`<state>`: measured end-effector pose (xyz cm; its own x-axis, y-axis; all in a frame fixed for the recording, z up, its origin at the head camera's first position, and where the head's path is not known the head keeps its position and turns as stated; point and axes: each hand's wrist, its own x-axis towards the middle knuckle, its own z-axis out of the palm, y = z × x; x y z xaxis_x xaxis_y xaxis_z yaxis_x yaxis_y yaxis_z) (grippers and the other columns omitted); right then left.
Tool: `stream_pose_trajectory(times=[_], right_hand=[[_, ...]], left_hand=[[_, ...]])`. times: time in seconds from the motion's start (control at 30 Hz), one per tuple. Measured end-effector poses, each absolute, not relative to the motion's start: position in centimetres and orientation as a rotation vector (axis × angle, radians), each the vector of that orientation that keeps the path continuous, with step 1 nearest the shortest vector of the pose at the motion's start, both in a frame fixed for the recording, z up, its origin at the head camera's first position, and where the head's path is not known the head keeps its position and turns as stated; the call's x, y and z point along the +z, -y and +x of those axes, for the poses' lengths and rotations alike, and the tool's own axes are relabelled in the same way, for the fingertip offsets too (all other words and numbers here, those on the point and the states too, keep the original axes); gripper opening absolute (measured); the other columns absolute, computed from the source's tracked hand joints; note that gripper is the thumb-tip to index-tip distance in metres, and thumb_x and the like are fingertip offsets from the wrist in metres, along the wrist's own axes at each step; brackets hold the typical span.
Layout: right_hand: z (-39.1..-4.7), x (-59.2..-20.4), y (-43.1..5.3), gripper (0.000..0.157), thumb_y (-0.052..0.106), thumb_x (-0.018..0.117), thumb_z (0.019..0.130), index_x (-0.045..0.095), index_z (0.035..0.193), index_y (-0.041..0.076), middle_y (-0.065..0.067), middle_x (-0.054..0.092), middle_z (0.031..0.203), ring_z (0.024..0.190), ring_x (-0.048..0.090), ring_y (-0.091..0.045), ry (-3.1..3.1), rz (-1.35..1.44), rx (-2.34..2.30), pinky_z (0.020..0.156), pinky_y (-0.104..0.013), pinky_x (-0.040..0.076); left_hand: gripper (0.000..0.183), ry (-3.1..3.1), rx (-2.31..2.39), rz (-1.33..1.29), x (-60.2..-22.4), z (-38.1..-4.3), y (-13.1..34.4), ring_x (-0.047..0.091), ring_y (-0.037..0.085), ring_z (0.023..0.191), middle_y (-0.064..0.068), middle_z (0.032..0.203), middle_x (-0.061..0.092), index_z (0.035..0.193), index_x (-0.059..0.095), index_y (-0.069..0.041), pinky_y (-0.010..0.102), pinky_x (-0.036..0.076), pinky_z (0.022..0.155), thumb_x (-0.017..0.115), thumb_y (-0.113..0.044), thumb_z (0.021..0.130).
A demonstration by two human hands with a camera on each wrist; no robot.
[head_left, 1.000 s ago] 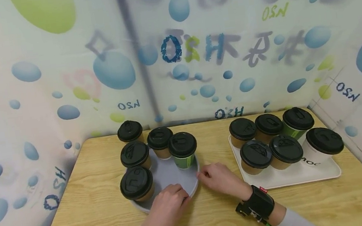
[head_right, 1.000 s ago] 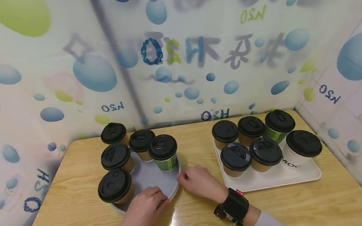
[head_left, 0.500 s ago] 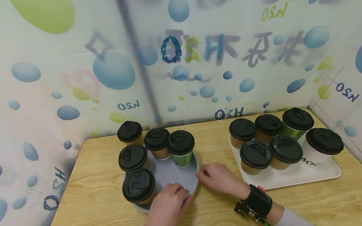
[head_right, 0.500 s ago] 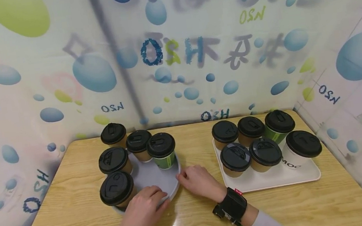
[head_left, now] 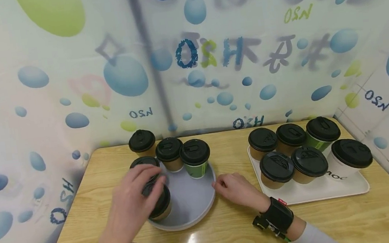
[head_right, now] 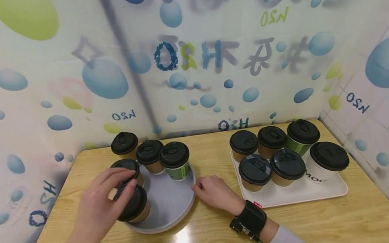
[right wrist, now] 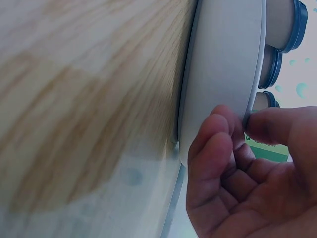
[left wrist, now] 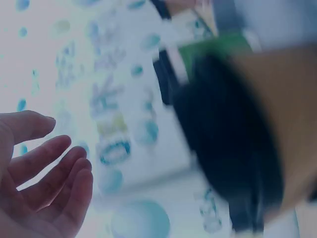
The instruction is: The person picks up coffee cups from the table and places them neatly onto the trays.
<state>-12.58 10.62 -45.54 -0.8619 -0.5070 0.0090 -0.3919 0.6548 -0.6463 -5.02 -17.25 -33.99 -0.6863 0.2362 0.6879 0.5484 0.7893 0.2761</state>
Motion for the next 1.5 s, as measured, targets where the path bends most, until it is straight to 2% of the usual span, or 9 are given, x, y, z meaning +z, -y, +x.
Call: stream_pose_trajectory(times=[0.17,0.3,0.43,0.6,0.83,1.1,1.3,1.5], right_hand=[[-12.7,-45.6,-10.7,0.034,0.022,0.058,0.106,0.059,0.072,0.016,0.009,0.04,0.06,0.052,0.039,-0.005,-2.688,-0.726,-1.0,0.051,-0.022,0.029],[-12.8,-45.5,-10.8,0.034,0.022,0.058,0.106,0.059,0.073,0.016,0.009,0.04,0.061,0.052,0.039,-0.006,-2.694,-0.716,-1.001,0.051,-0.022,0.029],[-12.8,-45.5,-10.7,0.034,0.022,0.058,0.106,0.059,0.073,0.016,0.008,0.04,0.061,0.053,0.039,-0.006,-2.691,-0.72,-0.998,0.052,-0.022,0.029],[-12.8,-45.5,-10.7,0.034,0.022,0.058,0.106,0.06,0.073,0.016,0.008,0.04,0.061,0.053,0.039,-0.006,-2.689,-0.71,-0.989,0.052,-0.022,0.029],[-12.8,-45.5,-10.8,0.033,0.021,0.058,0.106,0.059,0.073,0.016,0.009,0.041,0.062,0.054,0.039,-0.006,-2.694,-0.722,-0.975,0.053,-0.022,0.029],[-12.9,-45.7,-10.7,0.032,0.022,0.058,0.106,0.061,0.075,0.016,0.008,0.044,0.062,0.053,0.042,-0.006,-2.692,-0.729,-0.989,0.052,-0.022,0.031],[-12.9,-45.8,-10.8,0.036,0.023,0.058,0.106,0.057,0.071,0.018,0.01,0.041,0.062,0.054,0.04,-0.005,-2.704,-0.737,-0.988,0.053,-0.022,0.031],[-12.8,-45.7,-10.9,0.036,0.023,0.058,0.106,0.056,0.07,0.017,0.01,0.041,0.062,0.055,0.041,-0.005,-2.704,-0.741,-0.998,0.054,-0.023,0.032]], left_hand=[[0.029,2.339,-0.666,-0.429,-32.5,-7.9,21.1,0.067,0.029,0.093,0.013,0.114,0.069,0.115,0.075,-0.002,0.043,0.051,0.07,0.081,-0.004,0.087],[0.037,2.442,-0.721,-0.371,-32.2,-10.6,23.7,0.06,0.039,0.111,0.021,0.128,0.06,0.126,0.069,0.001,0.053,0.049,0.082,0.078,-0.009,0.092],[0.052,2.65,-0.759,-0.332,-32.6,-13.4,25.8,0.049,0.048,0.126,0.028,0.143,0.046,0.141,0.058,0.002,0.064,0.045,0.093,0.072,-0.024,0.098],[0.07,2.939,-0.743,-0.29,-33.8,-17.4,27.5,0.047,0.052,0.131,0.033,0.154,0.032,0.153,0.044,0.001,0.067,0.044,0.1,0.065,-0.041,0.101],[0.077,3.126,-0.739,-0.411,-35.0,-21.5,27.7,0.043,0.055,0.132,0.041,0.151,0.031,0.155,0.037,0.007,0.067,0.04,0.104,0.066,-0.04,0.101],[0.083,3.188,-0.689,-0.473,-36.7,-24.3,27.0,0.039,0.054,0.135,0.042,0.15,0.032,0.157,0.034,0.005,0.066,0.039,0.105,0.071,-0.038,0.097],[0.082,3.203,-0.67,-0.502,-37.5,-25.2,26.7,0.041,0.053,0.13,0.043,0.144,0.038,0.154,0.038,0.007,0.065,0.043,0.1,0.076,-0.034,0.093],[0.087,3.221,-0.688,-0.486,-37.5,-25.1,26.4,0.046,0.051,0.122,0.042,0.138,0.042,0.152,0.039,0.008,0.062,0.047,0.093,0.078,-0.039,0.09]])
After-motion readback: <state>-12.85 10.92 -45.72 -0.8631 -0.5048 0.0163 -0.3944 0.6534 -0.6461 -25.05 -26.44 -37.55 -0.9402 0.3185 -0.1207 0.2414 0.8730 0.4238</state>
